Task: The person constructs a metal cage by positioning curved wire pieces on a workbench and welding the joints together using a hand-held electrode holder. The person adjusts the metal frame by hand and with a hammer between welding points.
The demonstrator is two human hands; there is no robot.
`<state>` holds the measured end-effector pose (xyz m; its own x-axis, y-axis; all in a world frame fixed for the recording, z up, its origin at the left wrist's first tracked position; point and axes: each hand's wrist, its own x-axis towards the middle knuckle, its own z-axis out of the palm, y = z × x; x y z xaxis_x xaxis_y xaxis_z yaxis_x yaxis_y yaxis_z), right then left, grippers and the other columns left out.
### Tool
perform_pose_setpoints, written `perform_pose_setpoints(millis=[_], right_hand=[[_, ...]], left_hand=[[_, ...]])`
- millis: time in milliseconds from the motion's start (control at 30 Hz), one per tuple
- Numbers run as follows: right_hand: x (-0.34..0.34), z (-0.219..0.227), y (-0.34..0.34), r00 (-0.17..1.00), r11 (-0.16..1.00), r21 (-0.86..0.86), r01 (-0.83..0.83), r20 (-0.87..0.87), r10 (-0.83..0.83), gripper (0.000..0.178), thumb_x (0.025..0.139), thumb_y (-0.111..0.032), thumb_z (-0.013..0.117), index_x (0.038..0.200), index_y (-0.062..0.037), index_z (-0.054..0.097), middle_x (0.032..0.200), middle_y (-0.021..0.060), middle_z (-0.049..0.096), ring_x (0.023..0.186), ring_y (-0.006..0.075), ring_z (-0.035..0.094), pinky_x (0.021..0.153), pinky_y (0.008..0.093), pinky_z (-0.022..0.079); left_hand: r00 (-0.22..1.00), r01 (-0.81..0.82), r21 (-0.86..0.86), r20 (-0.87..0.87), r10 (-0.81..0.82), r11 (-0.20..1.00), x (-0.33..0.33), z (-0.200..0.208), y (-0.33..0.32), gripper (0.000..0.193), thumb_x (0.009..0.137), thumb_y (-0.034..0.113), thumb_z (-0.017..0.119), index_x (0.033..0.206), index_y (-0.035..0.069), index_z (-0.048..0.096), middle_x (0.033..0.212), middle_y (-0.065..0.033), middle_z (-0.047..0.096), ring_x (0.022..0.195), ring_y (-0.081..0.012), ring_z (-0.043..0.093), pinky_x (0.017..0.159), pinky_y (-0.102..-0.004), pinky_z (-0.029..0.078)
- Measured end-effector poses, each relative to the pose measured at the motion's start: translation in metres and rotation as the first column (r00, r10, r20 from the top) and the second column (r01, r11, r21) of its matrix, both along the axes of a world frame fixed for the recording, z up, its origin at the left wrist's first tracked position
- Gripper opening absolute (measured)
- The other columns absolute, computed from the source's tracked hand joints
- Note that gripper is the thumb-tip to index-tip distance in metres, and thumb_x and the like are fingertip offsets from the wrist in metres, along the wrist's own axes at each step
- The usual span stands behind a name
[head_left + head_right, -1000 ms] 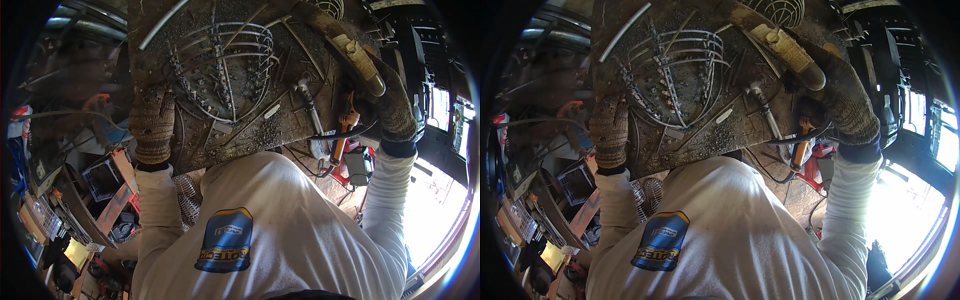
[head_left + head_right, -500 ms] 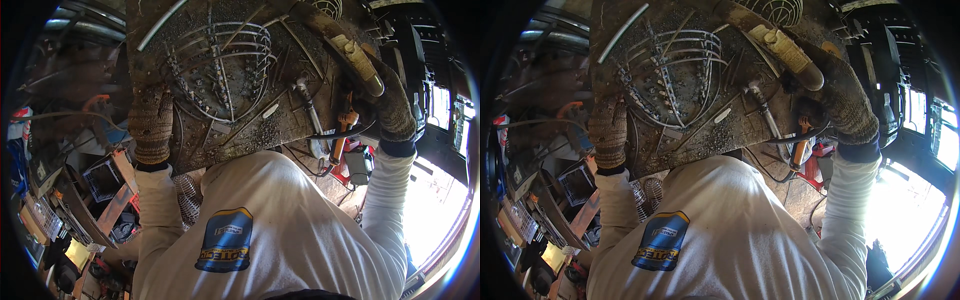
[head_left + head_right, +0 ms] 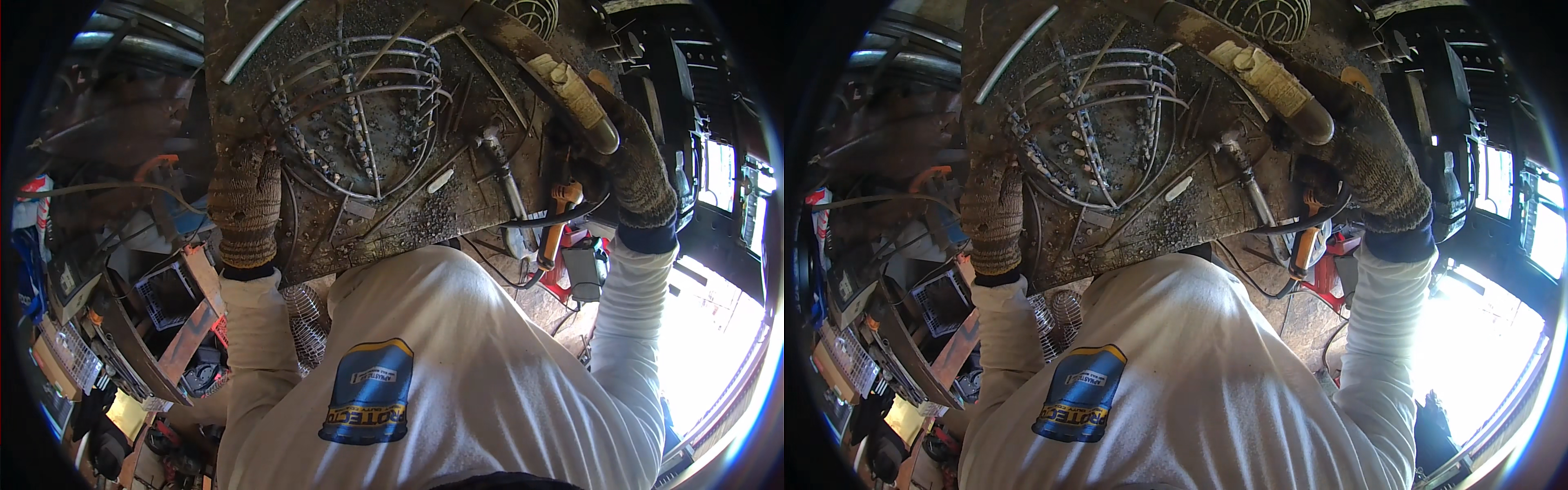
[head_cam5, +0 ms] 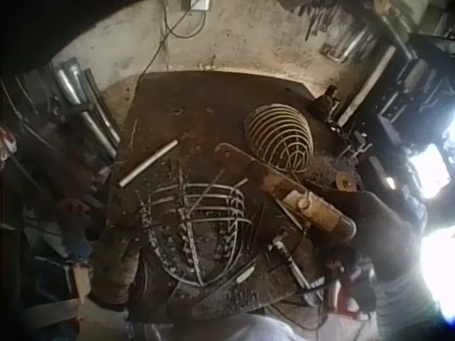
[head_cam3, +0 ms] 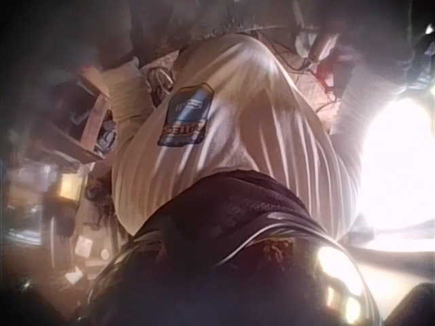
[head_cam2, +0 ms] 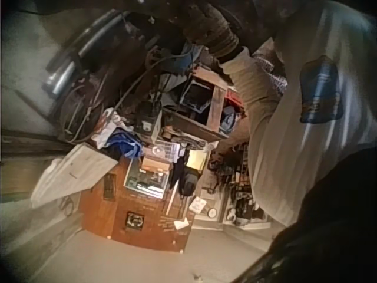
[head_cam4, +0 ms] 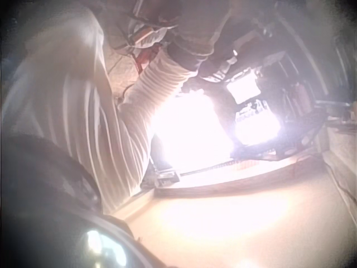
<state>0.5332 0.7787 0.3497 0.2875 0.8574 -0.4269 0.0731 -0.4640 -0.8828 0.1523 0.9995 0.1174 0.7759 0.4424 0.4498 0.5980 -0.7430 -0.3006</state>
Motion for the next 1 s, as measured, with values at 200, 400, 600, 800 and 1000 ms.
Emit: perform_pose_setpoints(millis=[200,400,600,800,1000], right_hand=[[-0.002,-0.001,0.003,0.998,0.999,-0.043,-0.003,0.067,0.006,0.074,0.08,-0.021,0.083,0.141,0.0,0.048,0.108,0.0098,0.069,0.098,0.0161,0.068,0.085,0.0296,0.057],[-0.001,-0.006,-0.001,0.995,1.0,0.002,-0.014,0.097,0.013,0.075,0.08,-0.026,0.084,0.141,0.0004,0.049,0.105,0.0075,0.068,0.092,0.0137,0.068,0.08,0.0275,0.058],[-0.003,-0.007,0.002,0.984,1.0,0.014,-0.028,0.176,0.025,0.077,0.08,-0.03,0.083,0.141,0.0011,0.048,0.105,0.0078,0.068,0.091,0.0132,0.068,0.078,0.0277,0.058],[0.001,-0.012,-0.002,1.0,0.998,0.069,-0.002,0.029,0.0,0.079,0.08,-0.034,0.084,0.141,0.0016,0.047,0.102,0.0063,0.067,0.089,0.013,0.067,0.078,0.0286,0.058],[-0.003,-0.005,-0.001,0.989,1.0,-0.016,-0.01,0.145,0.012,0.07,0.086,-0.029,0.08,0.142,-0.0005,0.049,0.107,0.0086,0.068,0.092,0.0146,0.069,0.08,0.0303,0.059]], left_hand=[[0.994,0.038,-0.117,0.105,-0.026,0.992,0.003,0.007,0.001,0.034,0.089,0.029,0.071,0.122,0.021,0.068,0.124,-0.0021,0.068,0.107,-0.0295,0.066,0.088,-0.0412,0.057],[0.99,-0.102,-0.21,0.078,0.121,0.972,-0.004,-0.005,0.004,0.035,0.091,0.038,0.069,0.122,0.021,0.068,0.122,-0.008,0.068,0.096,-0.0271,0.07,0.08,-0.0374,0.058],[0.983,-0.088,-0.281,0.13,0.128,0.956,0.007,0.012,-0.001,0.031,0.091,0.037,0.068,0.117,0.02,0.07,0.12,-0.0077,0.069,0.096,-0.0268,0.07,0.081,-0.0373,0.058],[0.995,0.001,-0.229,0.097,0.022,0.973,0.011,0.032,-0.005,0.024,0.092,0.025,0.068,0.113,0.014,0.072,0.118,-0.0065,0.071,0.107,-0.0283,0.067,0.091,-0.0386,0.055],[0.993,-0.045,-0.256,0.095,0.072,0.965,0.007,0.014,-0.003,0.025,0.092,0.024,0.068,0.114,0.014,0.072,0.118,-0.0054,0.07,0.11,-0.0286,0.066,0.092,-0.0393,0.055]])
